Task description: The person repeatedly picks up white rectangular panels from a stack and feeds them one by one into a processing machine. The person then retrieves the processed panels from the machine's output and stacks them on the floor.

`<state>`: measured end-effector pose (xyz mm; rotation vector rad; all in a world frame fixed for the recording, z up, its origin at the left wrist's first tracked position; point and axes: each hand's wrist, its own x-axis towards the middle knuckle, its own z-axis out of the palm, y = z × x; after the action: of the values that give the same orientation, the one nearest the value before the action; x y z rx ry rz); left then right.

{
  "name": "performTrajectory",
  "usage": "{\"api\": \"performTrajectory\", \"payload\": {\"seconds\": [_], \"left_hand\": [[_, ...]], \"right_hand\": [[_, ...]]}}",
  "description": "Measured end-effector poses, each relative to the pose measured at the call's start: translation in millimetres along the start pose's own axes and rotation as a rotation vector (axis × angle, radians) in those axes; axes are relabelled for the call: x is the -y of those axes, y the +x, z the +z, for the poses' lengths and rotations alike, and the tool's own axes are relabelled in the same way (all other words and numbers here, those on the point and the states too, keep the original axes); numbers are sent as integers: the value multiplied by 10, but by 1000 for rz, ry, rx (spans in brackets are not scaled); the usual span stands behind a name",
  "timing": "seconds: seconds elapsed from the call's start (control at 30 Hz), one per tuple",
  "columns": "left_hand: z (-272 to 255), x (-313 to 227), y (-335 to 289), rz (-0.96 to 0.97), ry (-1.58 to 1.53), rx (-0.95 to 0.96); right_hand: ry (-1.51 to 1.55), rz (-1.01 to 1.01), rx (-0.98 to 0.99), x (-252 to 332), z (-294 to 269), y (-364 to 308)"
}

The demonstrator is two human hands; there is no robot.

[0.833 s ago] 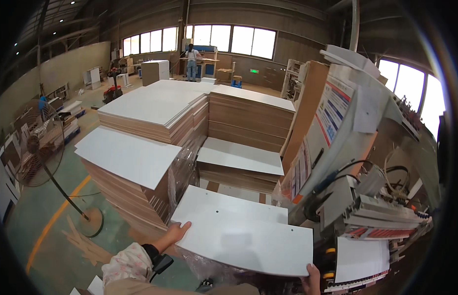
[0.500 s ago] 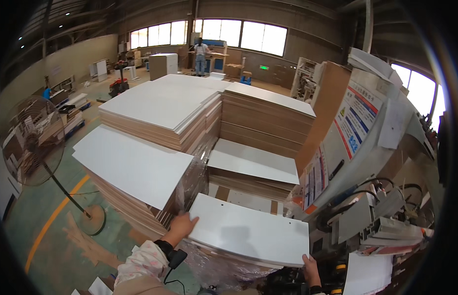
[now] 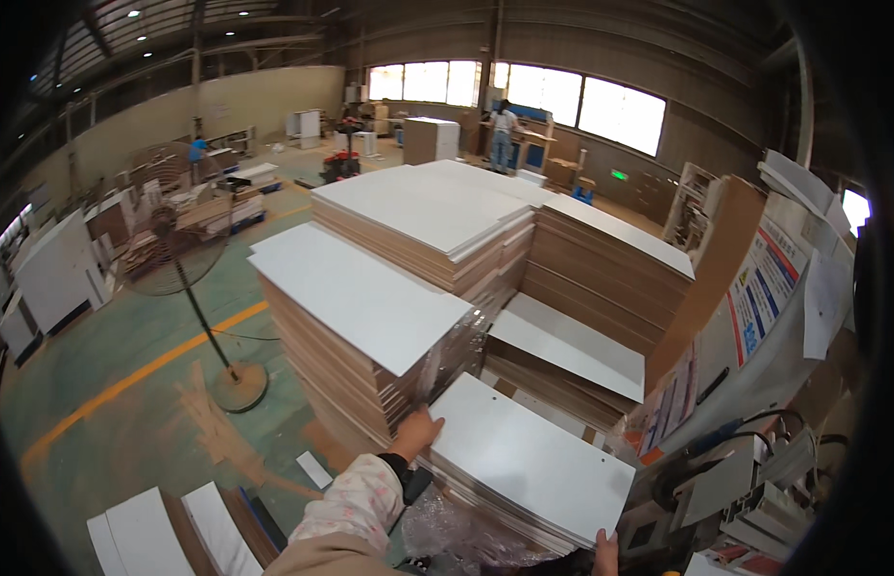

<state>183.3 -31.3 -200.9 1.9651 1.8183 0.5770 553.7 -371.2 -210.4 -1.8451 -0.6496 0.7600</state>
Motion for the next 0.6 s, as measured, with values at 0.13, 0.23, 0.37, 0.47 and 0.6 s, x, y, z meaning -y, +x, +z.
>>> {"api": "performTrajectory", "payload": {"seconds": [0.13, 0.23, 0.37, 0.47, 0.6], "left_hand": [[-63, 191, -471, 219, -280, -258], [-653, 379, -757, -148, -637, -214], [-1624, 908, -174, -177, -695, -558], [-2160, 844, 338, -82, -709, -835], [-2389, 1029, 980, 4, -605, -808]], "right_hand": [[-155, -232, -325, 9, -60, 131], [92, -421, -328, 964, 273, -186], [483, -287, 180, 1863, 1139, -356], [566, -181, 489, 2338, 1989, -289], [646, -93, 484, 3072, 3239, -335]]}}
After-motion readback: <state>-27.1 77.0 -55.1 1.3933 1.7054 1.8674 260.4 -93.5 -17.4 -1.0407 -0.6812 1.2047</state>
